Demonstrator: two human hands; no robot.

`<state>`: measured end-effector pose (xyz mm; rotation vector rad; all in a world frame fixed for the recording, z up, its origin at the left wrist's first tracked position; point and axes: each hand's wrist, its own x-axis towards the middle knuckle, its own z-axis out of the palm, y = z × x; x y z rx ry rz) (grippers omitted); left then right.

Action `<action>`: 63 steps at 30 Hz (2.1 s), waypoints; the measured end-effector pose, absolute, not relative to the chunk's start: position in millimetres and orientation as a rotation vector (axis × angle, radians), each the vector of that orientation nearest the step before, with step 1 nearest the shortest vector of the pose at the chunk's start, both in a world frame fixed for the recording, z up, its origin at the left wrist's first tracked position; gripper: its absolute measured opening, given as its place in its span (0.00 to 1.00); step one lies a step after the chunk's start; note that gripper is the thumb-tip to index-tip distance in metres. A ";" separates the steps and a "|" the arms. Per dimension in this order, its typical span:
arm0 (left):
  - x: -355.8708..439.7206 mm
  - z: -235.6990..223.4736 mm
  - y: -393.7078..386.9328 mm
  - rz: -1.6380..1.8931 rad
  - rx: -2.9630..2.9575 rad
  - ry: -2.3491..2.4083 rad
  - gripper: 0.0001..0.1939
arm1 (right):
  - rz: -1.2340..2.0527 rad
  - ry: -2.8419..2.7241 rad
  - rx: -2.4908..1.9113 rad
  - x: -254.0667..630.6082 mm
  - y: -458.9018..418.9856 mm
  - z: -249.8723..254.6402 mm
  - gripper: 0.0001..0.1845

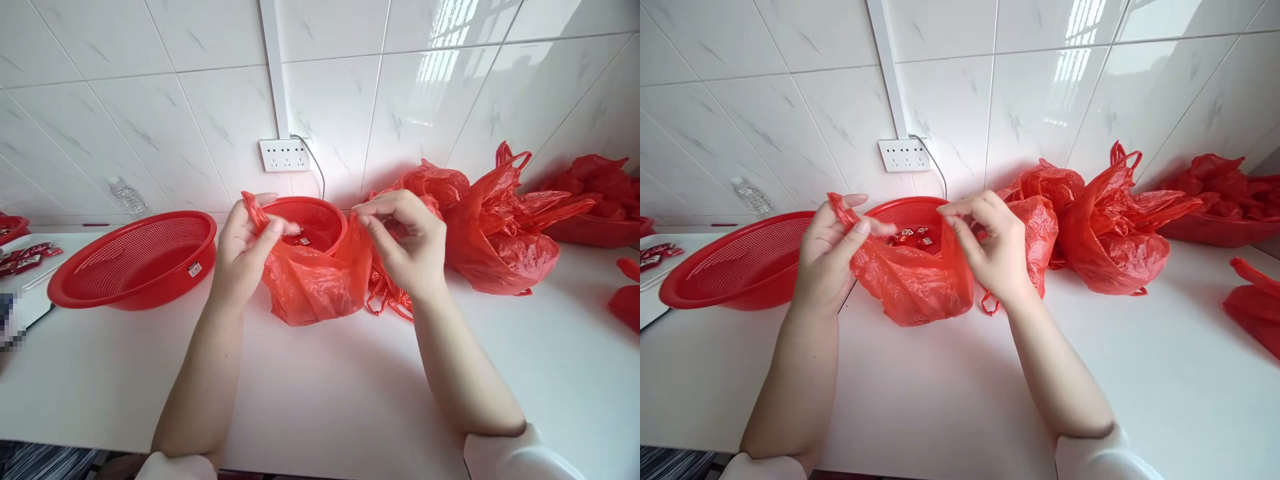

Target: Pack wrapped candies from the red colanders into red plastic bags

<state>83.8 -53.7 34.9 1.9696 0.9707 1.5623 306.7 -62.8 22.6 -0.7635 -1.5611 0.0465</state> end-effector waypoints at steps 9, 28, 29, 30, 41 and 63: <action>114.1 27.0 -73.1 0.844 1.875 0.756 0.14 | 0.380 -1.971 -0.532 293.0 -72.9 28.2 0.13; 93.0 24.5 -49.7 0.991 1.664 0.965 0.16 | 0.333 -2.098 -0.601 319.7 -66.2 32.7 0.07; 92.6 23.9 -49.3 0.973 1.696 0.952 0.13 | 0.377 -2.206 -0.553 321.4 -67.6 35.2 0.07; 92.8 23.7 -50.2 0.952 1.754 0.925 0.10 | 0.443 -2.287 -0.513 321.6 -68.5 36.7 0.08; 102.2 14.0 -59.1 1.427 2.875 1.271 0.15 | 1.461 -1.609 -0.742 284.5 -31.5 -2.1 0.21; 59.8 38.3 -51.1 1.061 2.755 1.377 0.26 | 0.620 -1.517 -1.032 320.8 -23.8 6.7 0.08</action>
